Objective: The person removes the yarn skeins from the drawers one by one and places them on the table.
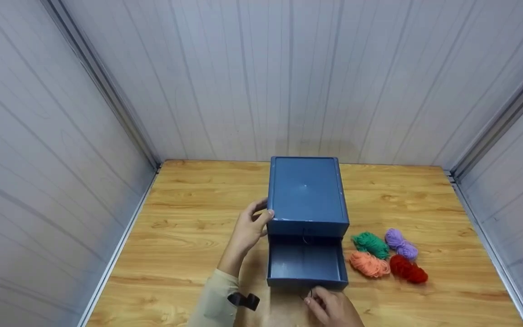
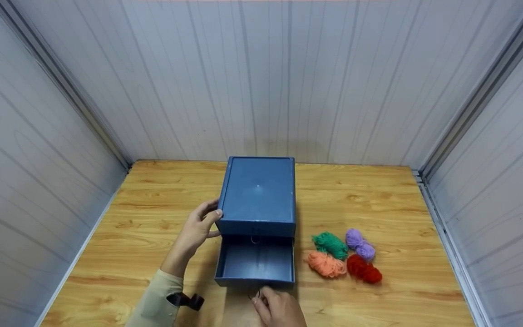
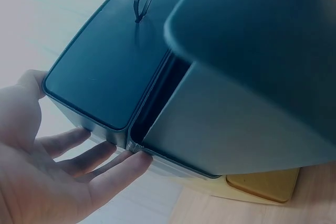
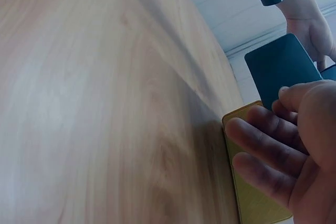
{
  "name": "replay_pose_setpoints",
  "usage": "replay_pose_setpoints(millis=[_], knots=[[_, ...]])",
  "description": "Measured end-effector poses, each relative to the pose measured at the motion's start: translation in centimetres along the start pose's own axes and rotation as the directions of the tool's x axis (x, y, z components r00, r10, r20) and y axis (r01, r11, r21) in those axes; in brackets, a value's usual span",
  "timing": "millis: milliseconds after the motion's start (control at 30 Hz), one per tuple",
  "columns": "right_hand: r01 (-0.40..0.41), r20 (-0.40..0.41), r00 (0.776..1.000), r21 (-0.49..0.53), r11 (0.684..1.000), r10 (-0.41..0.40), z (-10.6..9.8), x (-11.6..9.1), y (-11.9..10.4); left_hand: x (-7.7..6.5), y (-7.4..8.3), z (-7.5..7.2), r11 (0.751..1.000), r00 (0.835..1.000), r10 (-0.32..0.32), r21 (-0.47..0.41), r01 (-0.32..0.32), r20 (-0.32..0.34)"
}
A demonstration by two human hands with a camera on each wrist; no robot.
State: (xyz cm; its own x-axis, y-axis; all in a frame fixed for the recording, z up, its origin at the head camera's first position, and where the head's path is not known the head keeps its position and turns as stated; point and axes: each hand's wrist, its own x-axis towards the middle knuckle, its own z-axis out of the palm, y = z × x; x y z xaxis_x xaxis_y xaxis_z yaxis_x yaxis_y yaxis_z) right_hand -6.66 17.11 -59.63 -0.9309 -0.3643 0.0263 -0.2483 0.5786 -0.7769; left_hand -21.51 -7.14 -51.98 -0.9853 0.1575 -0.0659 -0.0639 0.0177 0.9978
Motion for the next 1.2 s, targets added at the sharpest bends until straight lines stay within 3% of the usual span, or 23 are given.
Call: replay_pose_setpoints(millis=[233,467,667,900,1200], knots=[[-0.053,-0.008,0.999,0.008,0.999,0.053,-0.4,0.7,-0.2,-0.2,0.1,0.0,1.0,1.0,-0.005,0.001,0.005,0.0],[-0.067,-0.071,0.995,-0.018,0.998,0.066,-0.4,1.6,0.2,-0.1,0.0,0.0,1.0,1.0,-0.002,0.006,0.002,-0.003],[-0.049,-0.126,0.991,-0.064,0.997,0.04,-0.4,2.5,0.4,0.0,0.1,0.1,1.0,1.0,0.003,0.012,-0.003,-0.009],[-0.046,-0.126,0.991,-0.088,0.995,0.034,-0.7,3.9,0.9,0.0,0.0,0.0,1.0,1.0,0.008,0.013,-0.008,-0.004],[-0.025,-0.164,0.986,-0.036,0.999,0.019,-1.0,5.3,1.0,0.1,0.0,-0.1,1.0,1.0,0.01,0.018,-0.01,0.007]])
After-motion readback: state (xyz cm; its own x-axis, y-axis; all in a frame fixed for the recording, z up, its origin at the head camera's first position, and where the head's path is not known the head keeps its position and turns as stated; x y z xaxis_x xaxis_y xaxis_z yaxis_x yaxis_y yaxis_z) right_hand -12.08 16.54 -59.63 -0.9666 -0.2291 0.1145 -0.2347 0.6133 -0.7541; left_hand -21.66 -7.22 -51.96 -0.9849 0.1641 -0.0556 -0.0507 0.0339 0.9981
